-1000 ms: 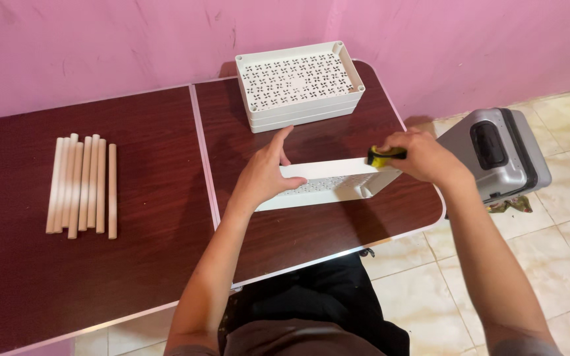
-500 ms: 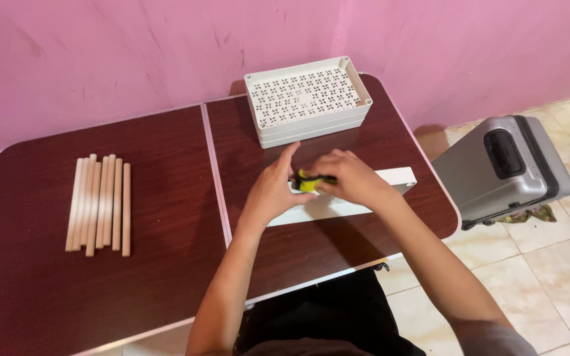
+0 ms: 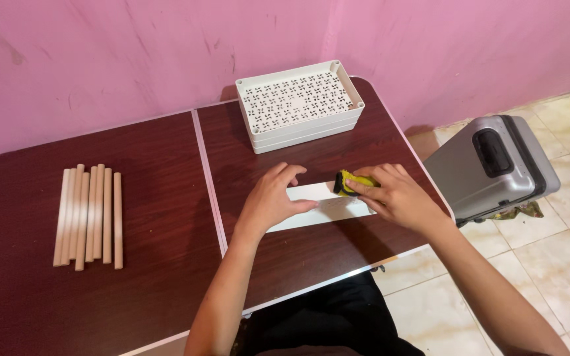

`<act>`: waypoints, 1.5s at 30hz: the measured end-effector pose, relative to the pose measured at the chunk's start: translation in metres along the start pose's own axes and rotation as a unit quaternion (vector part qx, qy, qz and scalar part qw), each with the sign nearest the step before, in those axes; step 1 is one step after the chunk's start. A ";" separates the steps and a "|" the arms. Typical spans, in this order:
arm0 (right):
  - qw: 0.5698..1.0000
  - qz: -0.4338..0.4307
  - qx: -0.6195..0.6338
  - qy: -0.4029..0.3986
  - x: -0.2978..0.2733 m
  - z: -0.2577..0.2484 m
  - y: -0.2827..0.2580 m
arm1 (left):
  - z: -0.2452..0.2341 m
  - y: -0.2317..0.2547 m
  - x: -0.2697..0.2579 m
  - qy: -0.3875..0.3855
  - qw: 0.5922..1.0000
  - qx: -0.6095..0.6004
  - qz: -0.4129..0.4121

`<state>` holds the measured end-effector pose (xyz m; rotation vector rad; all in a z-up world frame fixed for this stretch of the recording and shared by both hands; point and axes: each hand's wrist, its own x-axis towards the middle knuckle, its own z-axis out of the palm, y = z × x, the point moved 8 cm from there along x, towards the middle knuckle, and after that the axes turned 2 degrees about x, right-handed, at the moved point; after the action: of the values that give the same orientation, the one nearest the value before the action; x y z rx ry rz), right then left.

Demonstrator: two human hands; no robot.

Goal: The person sands the edges and surfaces of a white perforated plastic tray using a yellow and black sanding block. They rotate the tray to reach different sides and continue sanding throughout the clip.

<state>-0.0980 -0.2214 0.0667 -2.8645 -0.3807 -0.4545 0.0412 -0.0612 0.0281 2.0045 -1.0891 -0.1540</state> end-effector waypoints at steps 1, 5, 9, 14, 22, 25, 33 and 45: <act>1.000 0.007 -0.007 -0.002 0.004 0.001 0.004 | -0.002 0.002 0.003 0.008 1.000 -0.005 0.014; 0.999 0.005 -0.043 -0.010 0.009 0.003 0.008 | 0.001 0.001 0.002 -0.011 1.000 -0.001 0.022; 0.994 0.042 -0.003 0.096 0.001 -0.022 0.016 | 0.004 0.006 0.007 -0.024 0.995 0.088 0.030; 0.936 0.146 0.183 0.261 -0.034 -0.042 0.036 | 0.005 0.025 0.015 -0.022 0.997 0.058 0.037; 0.771 0.274 0.472 0.328 -0.050 0.015 0.040 | 0.050 0.080 0.022 0.040 0.922 -0.376 0.082; 0.832 0.245 0.373 0.331 -0.051 0.003 0.022 | 0.059 0.075 0.025 0.061 0.912 -0.401 0.064; 0.900 0.197 0.223 0.320 -0.054 -0.021 -0.011 | 0.075 0.074 0.023 0.039 0.911 -0.408 0.042; 0.892 0.182 0.269 0.314 -0.073 -0.019 -0.012 | 0.094 0.084 0.015 -0.038 0.898 -0.428 0.090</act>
<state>-0.1737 -0.2311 0.0623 -2.0340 0.1355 -0.9724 -0.0463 -0.1530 0.0308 1.1066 -1.0028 -0.5190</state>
